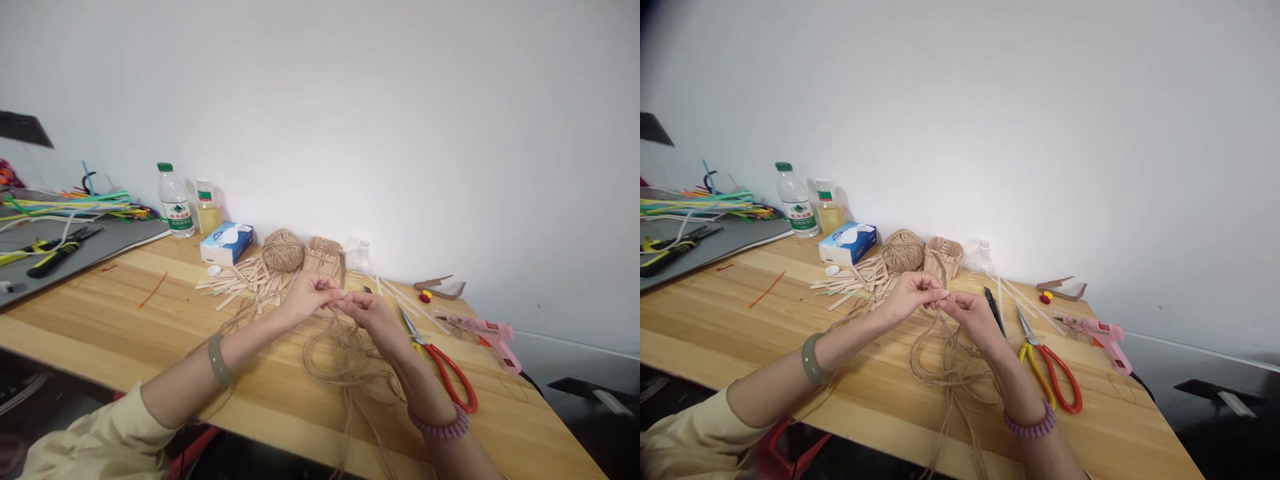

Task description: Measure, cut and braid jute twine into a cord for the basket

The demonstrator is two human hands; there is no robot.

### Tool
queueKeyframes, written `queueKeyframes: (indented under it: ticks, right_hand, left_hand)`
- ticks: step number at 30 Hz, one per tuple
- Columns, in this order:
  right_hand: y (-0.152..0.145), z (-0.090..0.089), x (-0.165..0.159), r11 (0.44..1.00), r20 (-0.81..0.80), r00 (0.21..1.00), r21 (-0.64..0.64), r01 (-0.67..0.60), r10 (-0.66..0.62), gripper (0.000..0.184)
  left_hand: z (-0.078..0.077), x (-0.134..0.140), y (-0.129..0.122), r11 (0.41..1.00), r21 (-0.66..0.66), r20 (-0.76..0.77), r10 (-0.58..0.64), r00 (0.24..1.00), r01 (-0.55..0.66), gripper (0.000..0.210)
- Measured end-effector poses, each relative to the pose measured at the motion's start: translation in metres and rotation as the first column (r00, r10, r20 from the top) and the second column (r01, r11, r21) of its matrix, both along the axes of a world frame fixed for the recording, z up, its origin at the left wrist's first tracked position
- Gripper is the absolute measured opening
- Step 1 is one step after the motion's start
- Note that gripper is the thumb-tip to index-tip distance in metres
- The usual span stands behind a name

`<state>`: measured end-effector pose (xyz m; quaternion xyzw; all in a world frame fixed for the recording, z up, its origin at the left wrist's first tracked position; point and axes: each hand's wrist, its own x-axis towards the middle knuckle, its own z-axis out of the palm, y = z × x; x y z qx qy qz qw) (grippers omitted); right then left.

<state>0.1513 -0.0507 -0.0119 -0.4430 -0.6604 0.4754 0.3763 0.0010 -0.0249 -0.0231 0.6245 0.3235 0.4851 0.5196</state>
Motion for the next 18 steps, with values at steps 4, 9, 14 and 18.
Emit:
queueKeyframes:
  ticks: [4, 9, 14, 18]
  right_hand:
    - [0.002, 0.001, 0.003, 0.998, 0.020, 0.999, 0.035, -0.051, 0.051, 0.024]
    - [0.006, 0.000, 0.008, 0.995, 0.105, 0.992, 0.056, -0.081, 0.075, 0.025]
    - [0.005, 0.000, 0.010, 0.998, 0.056, 0.998, 0.043, -0.046, 0.043, 0.021]
    - [0.004, 0.001, 0.008, 0.997, 0.098, 0.995, 0.060, -0.039, 0.033, 0.022]
  left_hand:
    - [0.001, -0.003, 0.001, 0.996, -0.081, 0.014, -0.035, 0.999, 0.036, 0.023]
    - [0.006, -0.008, 0.004, 0.978, -0.185, -0.030, -0.108, 0.994, 0.101, 0.022]
    - [0.009, -0.012, 0.007, 0.956, -0.220, -0.071, -0.216, 0.974, 0.196, 0.016]
    - [0.009, -0.016, 0.010, 0.951, -0.228, -0.206, -0.258, 0.944, 0.210, 0.018]
